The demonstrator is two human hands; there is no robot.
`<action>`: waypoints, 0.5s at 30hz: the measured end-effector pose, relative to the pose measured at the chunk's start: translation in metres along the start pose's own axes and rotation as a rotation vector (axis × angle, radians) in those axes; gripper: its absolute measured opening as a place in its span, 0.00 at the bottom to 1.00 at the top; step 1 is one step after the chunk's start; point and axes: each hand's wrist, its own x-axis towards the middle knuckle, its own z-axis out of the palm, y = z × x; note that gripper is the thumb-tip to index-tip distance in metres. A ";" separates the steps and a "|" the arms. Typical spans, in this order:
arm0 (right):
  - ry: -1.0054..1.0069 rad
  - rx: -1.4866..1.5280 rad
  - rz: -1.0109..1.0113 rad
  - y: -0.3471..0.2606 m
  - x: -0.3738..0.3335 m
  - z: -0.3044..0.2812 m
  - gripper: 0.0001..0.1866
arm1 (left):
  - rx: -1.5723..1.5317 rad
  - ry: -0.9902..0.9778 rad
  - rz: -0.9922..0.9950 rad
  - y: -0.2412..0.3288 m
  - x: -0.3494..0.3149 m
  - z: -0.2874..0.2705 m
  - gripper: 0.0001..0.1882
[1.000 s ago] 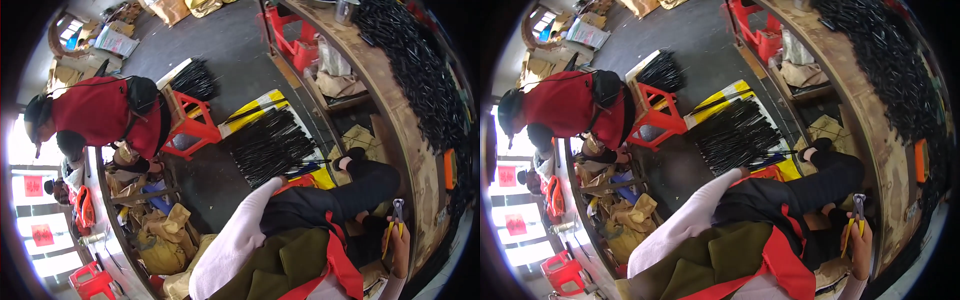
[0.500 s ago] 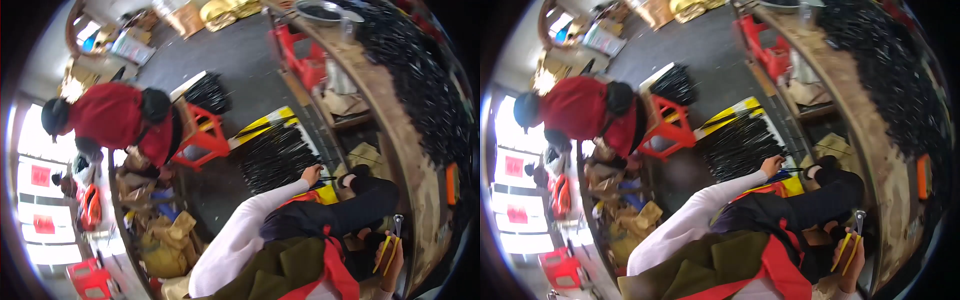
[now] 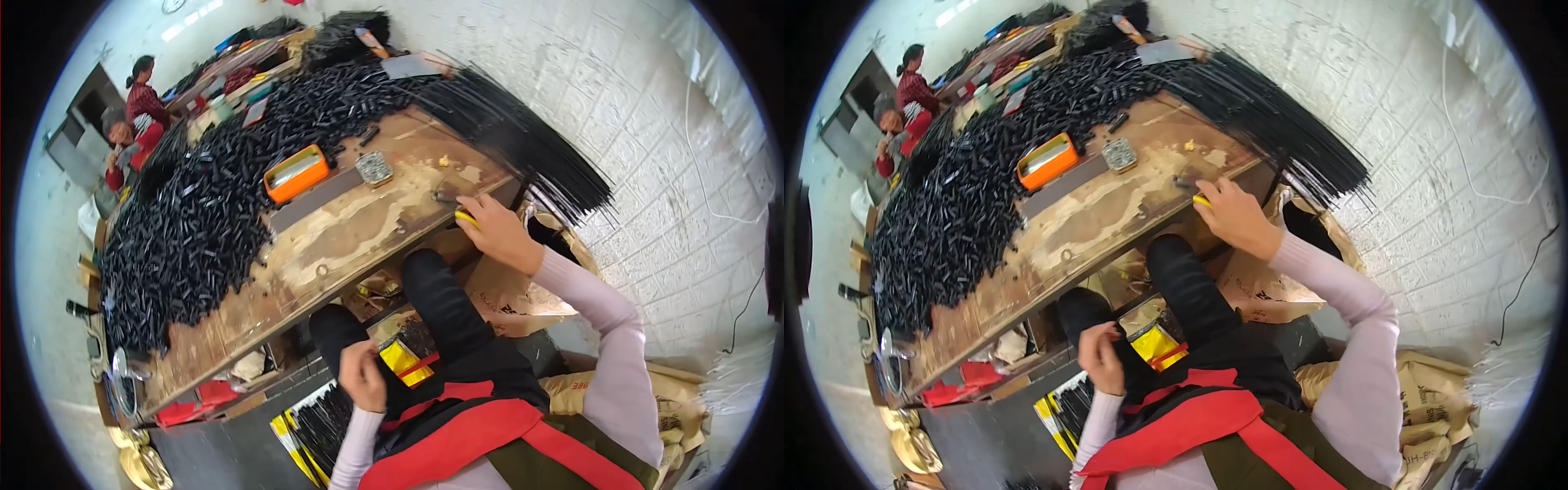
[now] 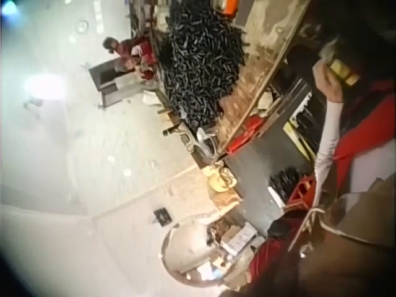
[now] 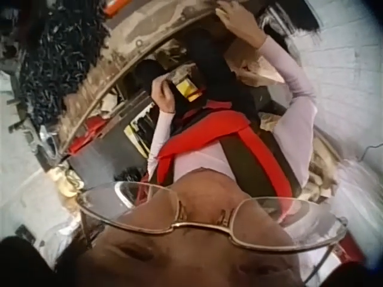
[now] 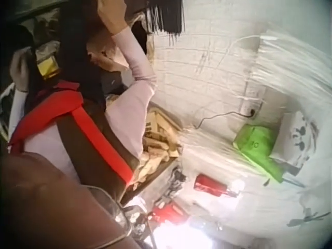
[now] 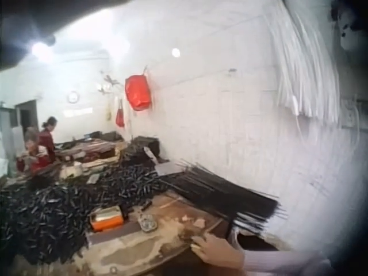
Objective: Assembling bundles of black plastic tubes and using pliers to secure or trim them.
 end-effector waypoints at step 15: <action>0.086 -0.200 -0.154 0.121 0.165 0.051 0.07 | -0.185 -0.225 -0.638 -0.073 -0.061 0.087 0.11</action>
